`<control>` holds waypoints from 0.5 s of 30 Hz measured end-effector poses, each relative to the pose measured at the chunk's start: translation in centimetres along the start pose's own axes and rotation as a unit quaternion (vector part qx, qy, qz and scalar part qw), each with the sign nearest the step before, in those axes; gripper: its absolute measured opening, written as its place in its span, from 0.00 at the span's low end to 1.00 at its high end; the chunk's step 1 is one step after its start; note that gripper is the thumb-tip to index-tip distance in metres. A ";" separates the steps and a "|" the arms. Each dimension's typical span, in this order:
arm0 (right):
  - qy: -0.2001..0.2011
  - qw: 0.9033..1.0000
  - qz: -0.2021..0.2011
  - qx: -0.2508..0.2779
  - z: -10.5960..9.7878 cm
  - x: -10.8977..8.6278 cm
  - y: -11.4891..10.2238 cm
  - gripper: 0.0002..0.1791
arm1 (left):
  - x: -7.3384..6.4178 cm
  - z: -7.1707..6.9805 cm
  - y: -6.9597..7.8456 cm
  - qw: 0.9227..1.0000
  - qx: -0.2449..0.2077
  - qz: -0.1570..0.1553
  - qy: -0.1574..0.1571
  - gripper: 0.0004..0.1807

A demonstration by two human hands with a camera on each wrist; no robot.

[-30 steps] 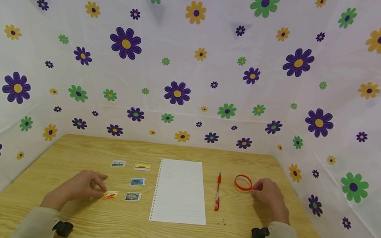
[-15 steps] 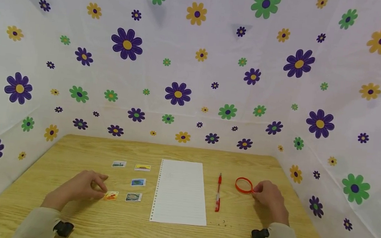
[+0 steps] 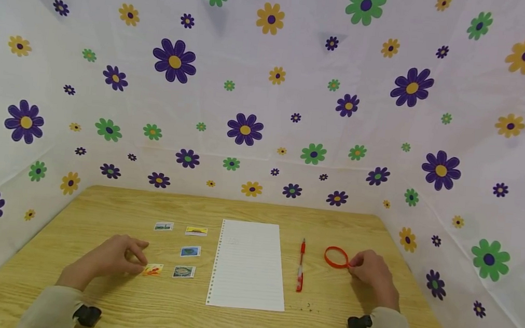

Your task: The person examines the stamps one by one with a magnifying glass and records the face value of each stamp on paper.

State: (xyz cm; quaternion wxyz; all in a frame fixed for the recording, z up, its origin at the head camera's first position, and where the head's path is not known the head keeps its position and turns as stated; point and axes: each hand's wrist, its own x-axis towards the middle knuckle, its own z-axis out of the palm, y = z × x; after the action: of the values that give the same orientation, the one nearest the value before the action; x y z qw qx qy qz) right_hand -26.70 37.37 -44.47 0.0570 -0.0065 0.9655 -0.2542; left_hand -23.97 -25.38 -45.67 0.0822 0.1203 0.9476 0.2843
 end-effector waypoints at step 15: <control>-0.013 1.000 -0.008 0.018 -0.3 0.1 0.7 0.09 | 0.1 0.1 -0.3 1.000 0.009 0.024 0.006 0.06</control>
State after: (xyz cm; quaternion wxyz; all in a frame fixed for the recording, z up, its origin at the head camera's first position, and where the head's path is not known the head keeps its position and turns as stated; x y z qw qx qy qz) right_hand -26.81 38.18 -44.55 0.0675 -0.0160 0.9597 -0.2723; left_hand -24.12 -25.52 -45.87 0.0687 0.1421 0.9473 0.2787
